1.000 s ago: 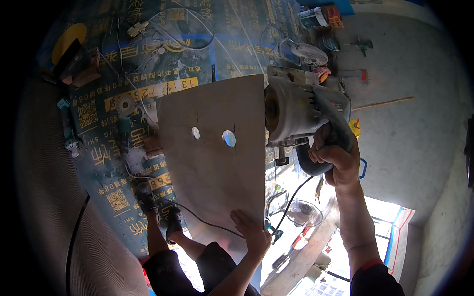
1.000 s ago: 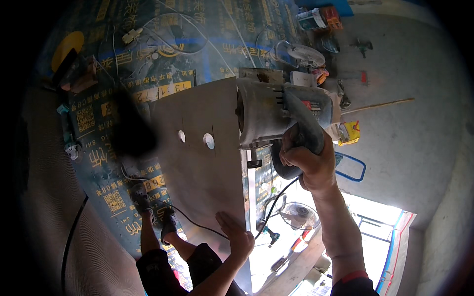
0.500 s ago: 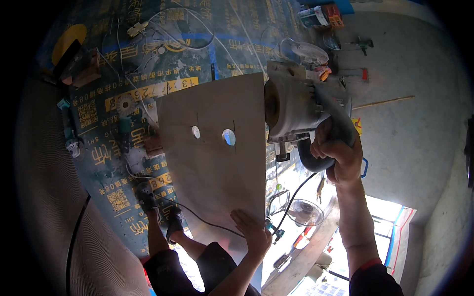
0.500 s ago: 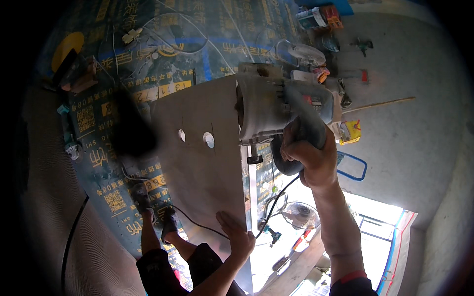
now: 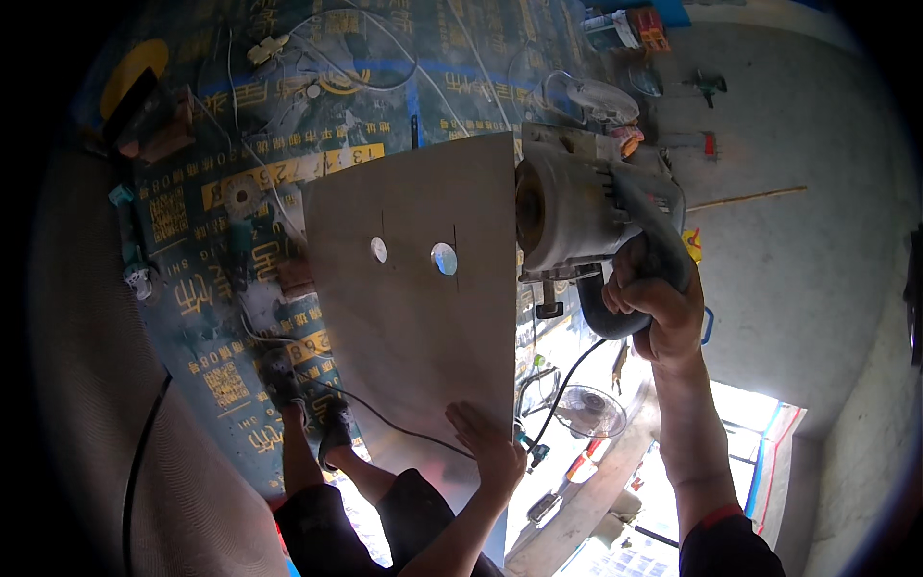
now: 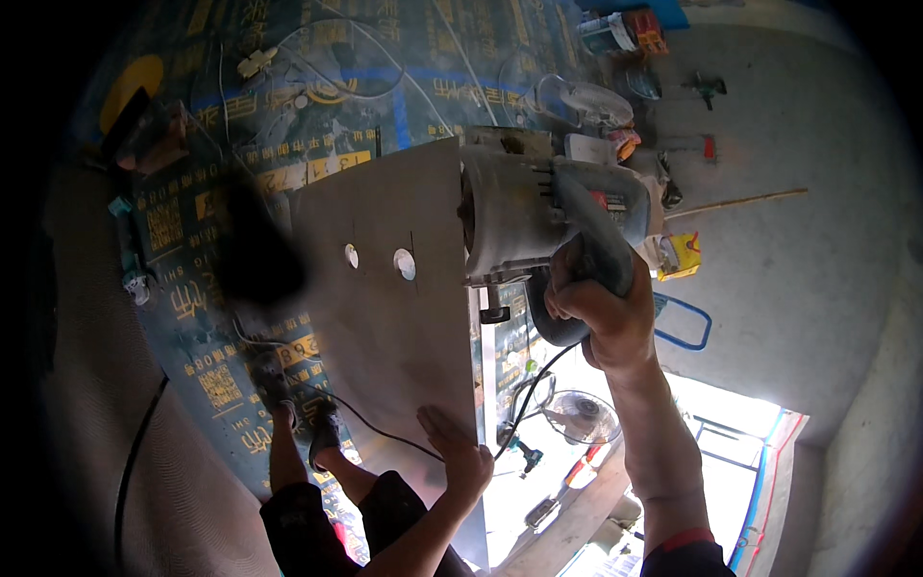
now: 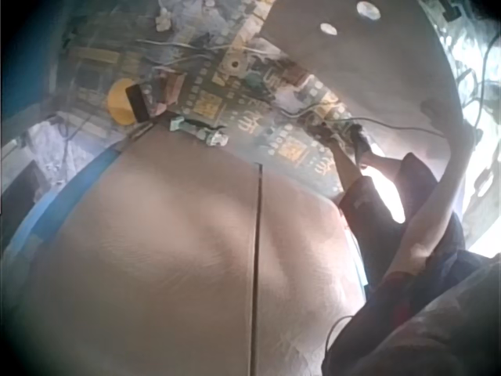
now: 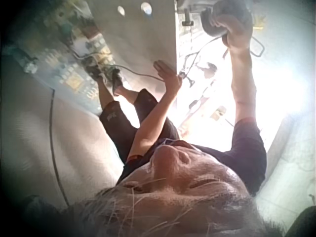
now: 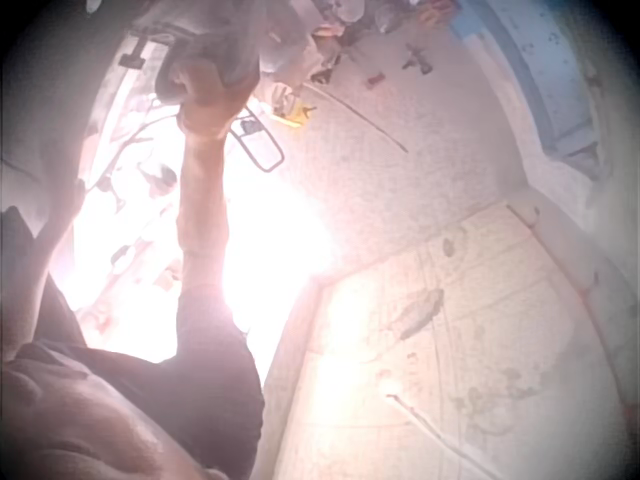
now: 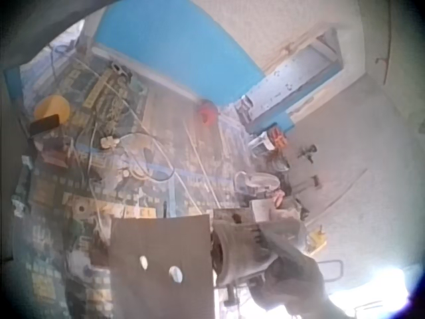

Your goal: The person uses a drill to make holes in a large white panel and then uses a circular saw to cut along a marked line.

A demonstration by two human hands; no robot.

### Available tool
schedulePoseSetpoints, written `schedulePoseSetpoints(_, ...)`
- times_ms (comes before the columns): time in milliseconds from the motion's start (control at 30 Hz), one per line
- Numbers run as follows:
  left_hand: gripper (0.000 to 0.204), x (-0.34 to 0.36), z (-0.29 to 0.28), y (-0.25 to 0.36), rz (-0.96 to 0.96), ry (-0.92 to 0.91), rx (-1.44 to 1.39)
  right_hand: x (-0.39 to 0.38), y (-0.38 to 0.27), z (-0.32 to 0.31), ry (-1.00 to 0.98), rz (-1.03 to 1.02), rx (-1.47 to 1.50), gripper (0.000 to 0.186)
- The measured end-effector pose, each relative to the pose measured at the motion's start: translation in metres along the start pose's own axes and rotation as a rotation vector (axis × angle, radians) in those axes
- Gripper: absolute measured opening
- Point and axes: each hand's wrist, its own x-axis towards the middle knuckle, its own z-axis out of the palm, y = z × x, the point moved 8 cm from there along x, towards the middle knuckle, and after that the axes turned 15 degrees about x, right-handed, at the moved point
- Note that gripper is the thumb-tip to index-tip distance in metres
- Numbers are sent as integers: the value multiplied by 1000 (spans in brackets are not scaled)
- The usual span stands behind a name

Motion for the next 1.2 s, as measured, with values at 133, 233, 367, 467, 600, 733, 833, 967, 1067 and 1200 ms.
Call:
schedulePoseSetpoints(133, 94, -1, 1, -2, -9, -2, -3, -1, -2, 3, -10, 10, 29, 75)
schedulePoseSetpoints(233, 95, -1, 1, -2, -7, 13, -8, -2, -2, 5, 2, 16, 24, 72)
schedulePoseSetpoints(367, 95, -2, -3, 0, -8, 11, -24, -4, 0, 4, 21, 53, -30, 28)
schedulePoseSetpoints(467, 95, -2, -4, -1, -16, 8, -32, -6, 1, 5, 35, 96, -46, 12)
schedulePoseSetpoints(600, 96, -1, -4, 0, -30, -24, -16, -8, 1, 7, 26, 91, -44, 14)
schedulePoseSetpoints(733, 98, -2, -2, -2, -27, -35, 14, -9, 2, 7, 24, 88, -30, 14)
schedulePoseSetpoints(833, 98, -1, -3, -1, -33, -39, 4, -9, 1, 6, 8, 90, -29, 14)
schedulePoseSetpoints(967, 98, -1, -5, 0, -32, -36, -1, -11, 1, 6, 29, 85, -32, 16)
schedulePoseSetpoints(1067, 97, -1, -5, 0, -35, -42, -4, -13, 2, 5, 27, 94, -36, 16)
schedulePoseSetpoints(1200, 96, -1, -6, -1, -33, -30, 8, -14, 3, 5, 31, 87, -43, 16)
